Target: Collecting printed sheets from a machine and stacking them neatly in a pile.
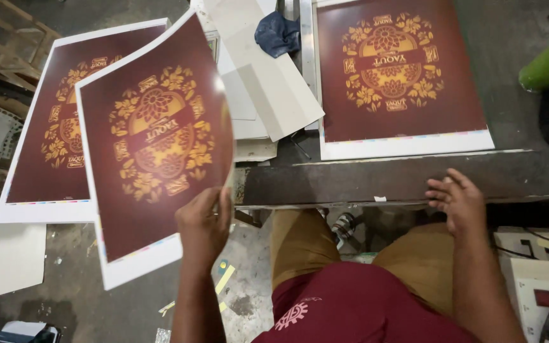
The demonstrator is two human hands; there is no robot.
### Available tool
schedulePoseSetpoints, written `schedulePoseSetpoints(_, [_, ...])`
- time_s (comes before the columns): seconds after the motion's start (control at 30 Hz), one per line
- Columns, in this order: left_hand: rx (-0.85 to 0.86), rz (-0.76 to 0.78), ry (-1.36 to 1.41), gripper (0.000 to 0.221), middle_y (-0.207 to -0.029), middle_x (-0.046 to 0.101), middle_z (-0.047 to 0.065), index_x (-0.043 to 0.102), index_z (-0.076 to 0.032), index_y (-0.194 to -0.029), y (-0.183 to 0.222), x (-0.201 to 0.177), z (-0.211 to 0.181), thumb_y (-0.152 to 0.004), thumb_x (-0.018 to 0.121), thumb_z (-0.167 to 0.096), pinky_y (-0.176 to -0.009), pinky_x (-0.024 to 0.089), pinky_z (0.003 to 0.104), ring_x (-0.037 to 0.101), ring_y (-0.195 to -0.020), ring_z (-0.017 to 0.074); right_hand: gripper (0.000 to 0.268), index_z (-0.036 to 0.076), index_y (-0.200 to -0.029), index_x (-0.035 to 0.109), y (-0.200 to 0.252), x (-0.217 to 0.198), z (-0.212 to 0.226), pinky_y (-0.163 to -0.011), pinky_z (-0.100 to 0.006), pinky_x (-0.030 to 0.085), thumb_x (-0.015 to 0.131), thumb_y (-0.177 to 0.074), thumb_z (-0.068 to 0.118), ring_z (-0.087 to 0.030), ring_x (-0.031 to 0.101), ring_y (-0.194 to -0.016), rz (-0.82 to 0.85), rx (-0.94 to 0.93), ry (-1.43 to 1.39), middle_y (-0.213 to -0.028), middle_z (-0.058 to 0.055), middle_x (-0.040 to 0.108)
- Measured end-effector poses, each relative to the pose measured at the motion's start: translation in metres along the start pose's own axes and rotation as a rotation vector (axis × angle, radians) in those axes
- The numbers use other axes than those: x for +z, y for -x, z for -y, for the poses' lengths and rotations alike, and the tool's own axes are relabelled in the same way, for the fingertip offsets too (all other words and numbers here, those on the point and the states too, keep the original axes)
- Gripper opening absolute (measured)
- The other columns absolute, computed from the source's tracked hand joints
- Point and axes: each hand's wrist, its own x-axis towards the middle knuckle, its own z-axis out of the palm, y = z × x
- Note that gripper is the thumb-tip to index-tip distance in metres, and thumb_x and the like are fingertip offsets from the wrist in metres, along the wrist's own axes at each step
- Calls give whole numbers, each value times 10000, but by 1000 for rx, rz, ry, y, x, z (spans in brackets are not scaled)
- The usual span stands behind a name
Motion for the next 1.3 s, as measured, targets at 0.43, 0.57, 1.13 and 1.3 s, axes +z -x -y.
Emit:
schedulePoseSetpoints(0.43, [115,-101,56,116,-780,681,156,699,-53,-904,-7,37,-58,-993,690,-127,-609,507,448,678,-689,357,825,283,-1627,306,-123,128,59,-1174,-736,55,429,-930,707,-457,60,-1555,129,-601,1383,-1696,-226,113])
schedulePoseSetpoints(0.57, [61,-77,58,120,-782,683,167,690,-39,-893,4,30,-54,-979,689,-124,-606,514,448,687,-696,364,749,337,-1611,332,-166,128,46,-1192,-731,40,373,-961,709,-462,53,-1567,147,-565,1387,-1711,-213,114])
schedulePoseSetpoints(1.13, [164,44,289,206,-896,746,215,727,1,-1129,-4,134,-93,-976,702,-136,-643,592,412,745,-743,348,789,191,-1544,408,103,173,35,-984,-372,555,744,-832,238,-219,695,-1124,832,-112,590,-1279,-104,714])
schedulePoseSetpoints(1.3, [441,202,349,410,-1139,714,252,632,48,-1221,-9,140,-132,-932,769,-210,-804,586,454,720,-935,405,363,6,-1299,529,52,135,-71,-955,-365,534,639,-1012,199,-222,638,-1151,649,-511,638,-1207,-148,672])
